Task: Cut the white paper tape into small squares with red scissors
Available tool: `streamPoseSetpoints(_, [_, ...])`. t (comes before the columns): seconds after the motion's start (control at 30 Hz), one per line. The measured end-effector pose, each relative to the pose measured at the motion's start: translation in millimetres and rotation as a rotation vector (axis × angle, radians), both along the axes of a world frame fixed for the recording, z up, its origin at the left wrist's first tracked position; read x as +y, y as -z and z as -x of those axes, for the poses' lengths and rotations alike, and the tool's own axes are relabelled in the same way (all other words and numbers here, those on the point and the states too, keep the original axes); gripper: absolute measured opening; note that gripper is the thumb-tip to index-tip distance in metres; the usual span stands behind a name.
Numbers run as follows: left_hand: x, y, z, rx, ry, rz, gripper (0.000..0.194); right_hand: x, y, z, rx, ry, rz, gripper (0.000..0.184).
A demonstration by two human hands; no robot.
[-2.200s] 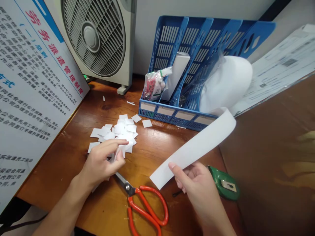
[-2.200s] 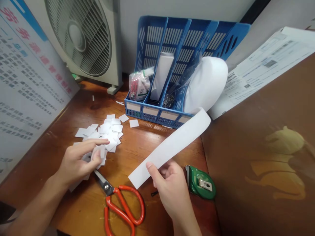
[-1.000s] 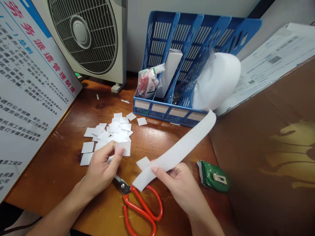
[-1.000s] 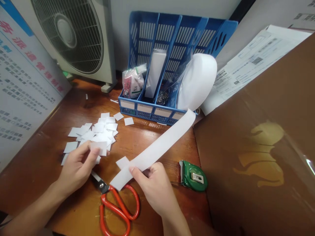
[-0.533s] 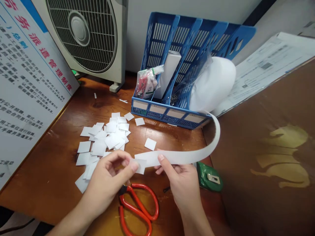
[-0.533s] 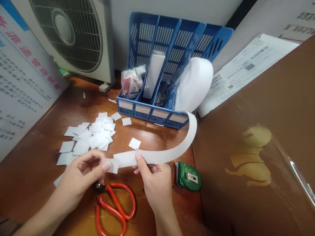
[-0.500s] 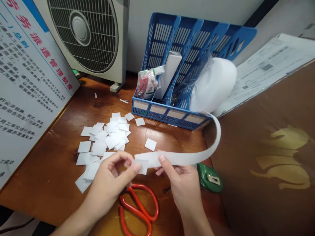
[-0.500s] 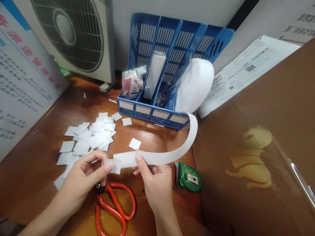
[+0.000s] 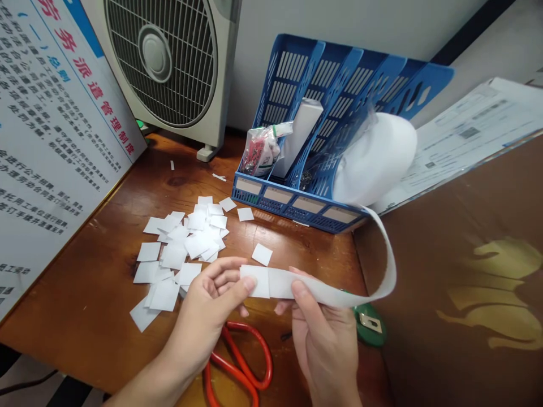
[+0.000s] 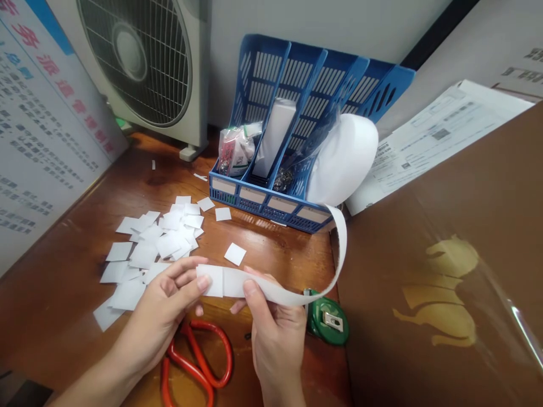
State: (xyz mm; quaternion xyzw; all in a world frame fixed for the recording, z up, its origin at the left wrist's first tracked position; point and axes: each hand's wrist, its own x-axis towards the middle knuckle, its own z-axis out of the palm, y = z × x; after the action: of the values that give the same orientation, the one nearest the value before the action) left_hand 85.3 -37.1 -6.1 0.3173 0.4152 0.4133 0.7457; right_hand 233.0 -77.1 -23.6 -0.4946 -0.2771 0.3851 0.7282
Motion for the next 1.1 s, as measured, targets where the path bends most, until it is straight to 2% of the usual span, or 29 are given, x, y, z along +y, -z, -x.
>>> streamPoseSetpoints(0.1, [1,0.4,0,0.072,0.006,-0.059,0.026,-2,1.8,0,0.022,-0.063,0.020,0.015])
streamPoseSetpoints(0.27, [-1,0.3,-1,0.084,0.026,-0.070,0.019,-6,5.3,5,-0.011,-0.289,0.108,0.015])
streamPoseSetpoints(0.4, [2,-4.3,4,0.073,0.143,-0.083,0.014,-6,8.1,7,-0.014,-0.270,0.146,0.017])
streamPoseSetpoints(0.5, [5,-9.6,11,0.145,0.211,-0.127,0.009,-7,9.8,6,-0.017,-0.263,0.188,0.018])
streamPoseSetpoints(0.73, [8,-15.2,17,0.330,0.247,-0.238,0.013,-9,13.5,4,-0.073,-0.261,0.266,0.026])
streamPoseSetpoints(0.93, [11,-17.9,21,0.355,0.379,-0.318,0.023,-6,10.2,2,-0.138,-0.327,0.331,0.032])
streamPoseSetpoints(1.0, [14,-20.4,25,0.396,0.364,-0.310,0.024,-9,2.8,1,-0.227,-0.382,0.366,0.031])
streamPoseSetpoints(1.1, [22,-26.2,33,0.477,0.316,-0.331,0.024,-23,-8.2,4,-0.707,-0.480,0.422,0.020])
